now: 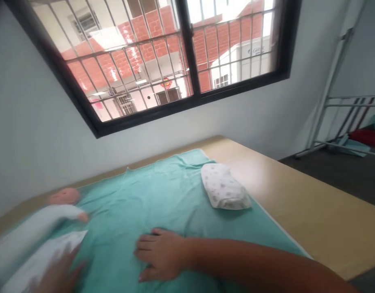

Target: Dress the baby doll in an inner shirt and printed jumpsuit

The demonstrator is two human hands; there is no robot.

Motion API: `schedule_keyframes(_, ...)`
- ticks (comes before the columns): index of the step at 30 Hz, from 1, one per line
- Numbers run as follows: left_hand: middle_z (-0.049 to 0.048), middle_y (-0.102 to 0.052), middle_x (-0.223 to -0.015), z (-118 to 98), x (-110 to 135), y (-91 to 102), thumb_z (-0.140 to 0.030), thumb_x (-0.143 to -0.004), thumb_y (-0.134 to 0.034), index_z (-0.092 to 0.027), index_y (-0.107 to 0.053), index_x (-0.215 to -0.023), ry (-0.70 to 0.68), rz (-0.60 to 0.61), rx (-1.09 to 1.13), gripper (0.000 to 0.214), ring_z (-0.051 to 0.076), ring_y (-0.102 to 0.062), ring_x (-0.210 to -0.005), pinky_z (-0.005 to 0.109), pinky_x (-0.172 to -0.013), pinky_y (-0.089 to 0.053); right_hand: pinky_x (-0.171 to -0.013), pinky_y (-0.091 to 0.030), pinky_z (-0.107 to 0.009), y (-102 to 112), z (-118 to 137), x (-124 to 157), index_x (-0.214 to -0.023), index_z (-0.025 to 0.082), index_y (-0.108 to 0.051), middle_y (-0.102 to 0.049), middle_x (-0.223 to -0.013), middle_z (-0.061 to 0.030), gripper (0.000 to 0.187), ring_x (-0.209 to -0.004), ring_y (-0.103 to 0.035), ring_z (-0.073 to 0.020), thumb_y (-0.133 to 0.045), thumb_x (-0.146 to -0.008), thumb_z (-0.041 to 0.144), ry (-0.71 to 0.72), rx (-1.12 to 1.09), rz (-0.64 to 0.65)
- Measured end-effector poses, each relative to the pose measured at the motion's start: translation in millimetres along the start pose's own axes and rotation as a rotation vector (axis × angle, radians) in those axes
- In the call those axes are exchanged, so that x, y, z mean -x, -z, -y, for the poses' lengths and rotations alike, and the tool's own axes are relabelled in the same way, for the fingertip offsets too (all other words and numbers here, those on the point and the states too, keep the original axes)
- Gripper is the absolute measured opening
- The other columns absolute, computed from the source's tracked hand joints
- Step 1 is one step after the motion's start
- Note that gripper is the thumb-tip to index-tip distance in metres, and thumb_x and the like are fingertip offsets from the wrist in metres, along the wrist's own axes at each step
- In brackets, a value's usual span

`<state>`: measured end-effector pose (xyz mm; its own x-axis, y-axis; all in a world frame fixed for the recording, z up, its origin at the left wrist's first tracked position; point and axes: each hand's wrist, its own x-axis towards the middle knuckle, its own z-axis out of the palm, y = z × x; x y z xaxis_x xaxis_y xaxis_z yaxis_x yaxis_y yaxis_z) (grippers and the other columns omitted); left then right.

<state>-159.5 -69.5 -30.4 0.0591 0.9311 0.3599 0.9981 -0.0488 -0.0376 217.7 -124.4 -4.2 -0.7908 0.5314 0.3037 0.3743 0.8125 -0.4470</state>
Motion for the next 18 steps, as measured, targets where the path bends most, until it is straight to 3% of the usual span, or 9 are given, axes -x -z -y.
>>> schedule_keyframes(3, 0.0068, -0.039, -0.152, -78, -15, -2.3, -0.042, -0.092, -0.034, -0.025, -0.055, -0.134, -0.222, 0.094, 0.112, 0.05, 0.032, -0.023, -0.145, 0.064, -0.105, -0.032, -0.116, -0.022, -0.041, 33, 7, 63, -0.138, 0.019, -0.048, -0.054, -0.14, -0.0115, 0.049, -0.134, -0.044, -0.0221, -0.049, -0.095, 0.042, -0.058, -0.019, -0.116)
schedule_keyframes(6, 0.008, -0.038, -0.153, -167, -29, 10.1, -0.039, -0.094, -0.035, -0.022, -0.055, -0.133, -0.517, 0.067, 0.302, 0.046, 0.028, -0.027, -0.144, 0.056, -0.11, -0.032, -0.101, -0.039, -0.033, 68, 5, 117, -0.113, 0.022, -0.065, -0.072, -0.108, -0.0047, 0.025, -0.103, -0.064, -0.0159, -0.048, -0.095, 0.024, -0.1, 0.095, -0.416)
schedule_keyframes(9, 0.0074, -0.038, -0.152, -257, -33, 34.1, -0.035, -0.096, -0.039, -0.023, -0.052, -0.134, -0.735, 0.05, 0.466, 0.042, 0.024, -0.034, -0.141, 0.048, -0.11, -0.038, -0.078, -0.047, -0.029, 102, -8, 165, -0.094, 0.02, -0.067, -0.072, -0.089, -0.005, 0.02, -0.082, -0.065, -0.0162, -0.049, -0.094, 0.027, -0.397, 0.219, -0.789)
schedule_keyframes(11, 0.007, -0.038, -0.153, -312, -31, 50.5, -0.032, -0.095, -0.043, -0.023, -0.05, -0.135, -0.864, 0.051, 0.548, 0.042, 0.022, -0.035, -0.141, 0.044, -0.109, -0.042, -0.065, -0.044, -0.027, 120, -19, 191, -0.084, 0.02, -0.065, -0.068, -0.075, -0.0025, 0.025, -0.069, -0.061, -0.0157, -0.046, -0.094, 0.033, -0.711, 0.25, -1.058)
schedule_keyframes(13, 0.0073, -0.037, -0.153, -362, -26, 63.6, -0.033, -0.094, -0.047, -0.022, -0.048, -0.136, -0.979, 0.035, 0.605, 0.043, 0.022, -0.032, -0.142, 0.043, -0.111, -0.039, -0.061, -0.042, -0.027, 132, -28, 207, -0.079, 0.02, -0.063, -0.063, -0.066, 0.0001, 0.03, -0.063, -0.058, -0.0152, -0.044, -0.095, 0.037, -0.944, 0.26, -1.237)
schedule_keyframes(15, 0.0094, -0.038, -0.152, -405, -23, 71.8, -0.033, -0.091, -0.053, -0.018, -0.049, -0.135, -1.029, 0.022, 0.624, 0.047, 0.025, -0.03, -0.143, 0.044, -0.113, -0.035, -0.062, -0.04, -0.026, 137, -36, 214, -0.078, 0.02, -0.062, -0.062, -0.063, 0.0014, 0.032, -0.062, -0.057, -0.015, -0.043, -0.094, 0.04, -1.059, 0.268, -1.286)
schedule_keyframes(18, 0.0118, -0.039, -0.151, -452, -21, 74.3, -0.035, -0.085, -0.061, -0.016, -0.051, -0.134, -1.048, 0.071, 0.596, 0.054, 0.03, -0.03, -0.142, 0.05, -0.115, -0.029, -0.061, -0.04, -0.026, 136, -46, 213, -0.075, 0.021, -0.061, -0.063, -0.063, 0.0013, 0.033, -0.061, -0.058, -0.0151, -0.043, -0.092, 0.042, -1.145, 0.262, -1.207)
